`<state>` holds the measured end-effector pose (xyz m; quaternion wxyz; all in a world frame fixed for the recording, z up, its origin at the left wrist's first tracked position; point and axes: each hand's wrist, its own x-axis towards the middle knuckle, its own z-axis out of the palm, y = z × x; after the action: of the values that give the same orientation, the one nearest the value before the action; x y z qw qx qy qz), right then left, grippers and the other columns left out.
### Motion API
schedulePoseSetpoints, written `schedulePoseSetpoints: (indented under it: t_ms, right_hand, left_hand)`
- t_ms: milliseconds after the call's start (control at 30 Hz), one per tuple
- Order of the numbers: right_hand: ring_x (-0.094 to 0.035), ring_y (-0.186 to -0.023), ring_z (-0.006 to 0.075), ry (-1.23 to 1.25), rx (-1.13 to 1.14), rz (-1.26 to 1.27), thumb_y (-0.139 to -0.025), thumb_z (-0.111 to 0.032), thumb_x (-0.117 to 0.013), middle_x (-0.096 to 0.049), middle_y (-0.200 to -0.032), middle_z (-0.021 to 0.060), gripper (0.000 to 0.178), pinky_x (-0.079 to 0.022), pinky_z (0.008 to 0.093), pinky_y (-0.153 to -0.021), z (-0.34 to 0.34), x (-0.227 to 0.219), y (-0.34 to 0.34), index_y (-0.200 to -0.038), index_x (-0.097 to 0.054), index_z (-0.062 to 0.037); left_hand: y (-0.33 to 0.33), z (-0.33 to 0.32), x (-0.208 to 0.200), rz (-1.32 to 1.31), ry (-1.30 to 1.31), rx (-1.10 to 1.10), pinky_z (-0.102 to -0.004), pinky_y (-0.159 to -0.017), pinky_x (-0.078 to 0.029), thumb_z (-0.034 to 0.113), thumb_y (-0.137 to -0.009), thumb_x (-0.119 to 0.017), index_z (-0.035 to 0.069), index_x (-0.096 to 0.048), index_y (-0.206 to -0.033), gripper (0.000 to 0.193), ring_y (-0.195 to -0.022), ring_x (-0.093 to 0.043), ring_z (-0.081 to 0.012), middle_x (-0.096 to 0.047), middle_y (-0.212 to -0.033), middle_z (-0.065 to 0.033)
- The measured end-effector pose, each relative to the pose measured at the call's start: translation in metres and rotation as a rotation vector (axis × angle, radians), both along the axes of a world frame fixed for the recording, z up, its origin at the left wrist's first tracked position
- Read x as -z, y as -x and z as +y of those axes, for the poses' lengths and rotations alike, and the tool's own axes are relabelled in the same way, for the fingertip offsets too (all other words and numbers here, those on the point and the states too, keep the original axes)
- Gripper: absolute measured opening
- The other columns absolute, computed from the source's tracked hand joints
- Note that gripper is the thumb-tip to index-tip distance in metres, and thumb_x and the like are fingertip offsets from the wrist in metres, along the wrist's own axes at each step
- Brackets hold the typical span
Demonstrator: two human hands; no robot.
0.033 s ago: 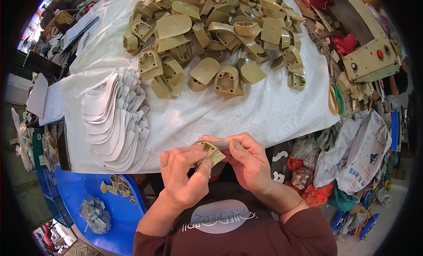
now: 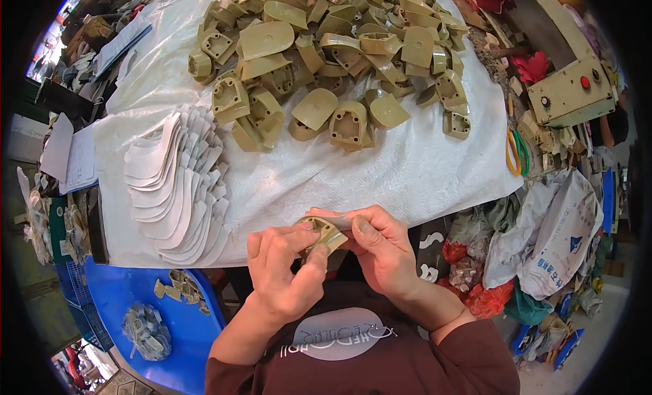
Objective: The person repeatedly picks up beige plastic housings and white curved inserts from a table. They insert the white pieces into the beige housings, press them to fit, and place the assembled units onto a growing pile. The process is repetitive and involves handling the parts one at a time.
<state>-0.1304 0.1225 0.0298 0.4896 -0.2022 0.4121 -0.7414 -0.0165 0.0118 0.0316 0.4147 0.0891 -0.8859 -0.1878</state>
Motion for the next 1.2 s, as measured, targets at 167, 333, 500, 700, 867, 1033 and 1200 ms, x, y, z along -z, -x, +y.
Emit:
schedulePoseSetpoints:
  t_ms: [167,333,500,700,867,1033,1200]
  right_hand:
    - [-0.060,-0.107,0.0210,-0.059,0.031,0.300,-0.101,-0.025,-0.042,-0.055,-0.124,0.0250,0.035,-0.049,0.0291,-0.087,0.001,0.007,-0.004,-0.111,-0.052,0.0064]
    - [-0.061,-0.102,0.0204,-0.067,-0.054,0.626,-0.100,-0.034,-0.041,-0.059,-0.118,0.0235,0.043,-0.048,0.0298,-0.083,-0.003,0.005,0.009,-0.115,-0.053,0.0045]
    - [-0.062,-0.099,0.0196,-0.116,-0.334,0.494,-0.089,-0.023,-0.065,-0.063,-0.109,0.0144,0.035,-0.048,0.0342,-0.090,-0.015,0.004,0.042,-0.110,-0.056,0.0026]
    - [-0.062,-0.095,0.0166,-0.045,-0.502,0.381,-0.080,-0.015,-0.074,-0.064,-0.103,0.0149,0.047,-0.050,0.0326,-0.087,-0.018,0.005,0.058,-0.118,-0.052,0.0024]
    - [-0.062,-0.094,0.0169,-0.194,-0.451,0.382,-0.085,-0.014,-0.068,-0.064,-0.104,0.0122,0.040,-0.051,0.0317,-0.082,-0.021,0.005,0.051,-0.118,-0.051,0.0029]
    - [-0.057,-0.095,0.0216,0.072,-0.146,0.541,-0.086,-0.007,-0.062,-0.063,-0.108,0.0084,0.030,-0.047,0.0331,-0.081,-0.022,0.016,0.038,-0.115,-0.055,-0.0037]
    - [-0.046,-0.093,0.0256,0.136,0.049,0.974,-0.083,-0.006,-0.064,-0.057,-0.102,0.0066,0.021,-0.040,0.0357,-0.084,-0.027,0.012,0.030,-0.102,-0.057,-0.0075]
  left_hand:
    - [0.005,0.006,-0.009,-0.109,0.072,-0.069,-0.0317,-0.058,-0.030,0.003,-0.060,-0.068,0.007,-0.055,-0.075,0.021,-0.066,-0.052,-0.0195,-0.054,-0.085,-0.0063]
    - [0.002,-0.003,-0.004,-0.120,-0.036,-0.052,-0.0329,-0.057,-0.035,-0.002,-0.061,-0.068,0.007,-0.054,-0.078,0.024,-0.066,-0.052,-0.0214,-0.056,-0.086,-0.0082]
    - [-0.003,-0.005,0.010,0.164,-0.534,0.188,-0.0335,-0.066,-0.048,-0.012,-0.061,-0.070,0.003,-0.049,-0.078,0.031,-0.083,-0.063,-0.0285,-0.061,-0.088,-0.0128]
    - [-0.003,-0.006,0.011,0.034,-0.355,0.296,-0.0355,-0.066,-0.053,-0.010,-0.071,-0.071,0.005,-0.045,-0.081,0.032,-0.078,-0.062,-0.0273,-0.060,-0.089,-0.0136]
    - [-0.004,-0.006,0.013,-0.035,-0.447,0.201,-0.0309,-0.068,-0.052,-0.011,-0.072,-0.070,0.005,-0.048,-0.084,0.029,-0.079,-0.061,-0.0230,-0.061,-0.090,-0.0130]
    - [-0.001,0.006,0.008,0.181,-1.125,0.061,-0.0279,-0.073,-0.048,-0.015,-0.073,-0.064,0.000,-0.054,-0.094,0.027,-0.084,-0.059,-0.0158,-0.062,-0.096,-0.0127]
    - [0.005,0.009,0.006,0.208,-1.183,0.098,-0.0227,-0.067,-0.050,-0.013,-0.076,-0.065,-0.002,-0.055,-0.092,0.022,-0.080,-0.061,-0.0123,-0.063,-0.096,-0.0146]
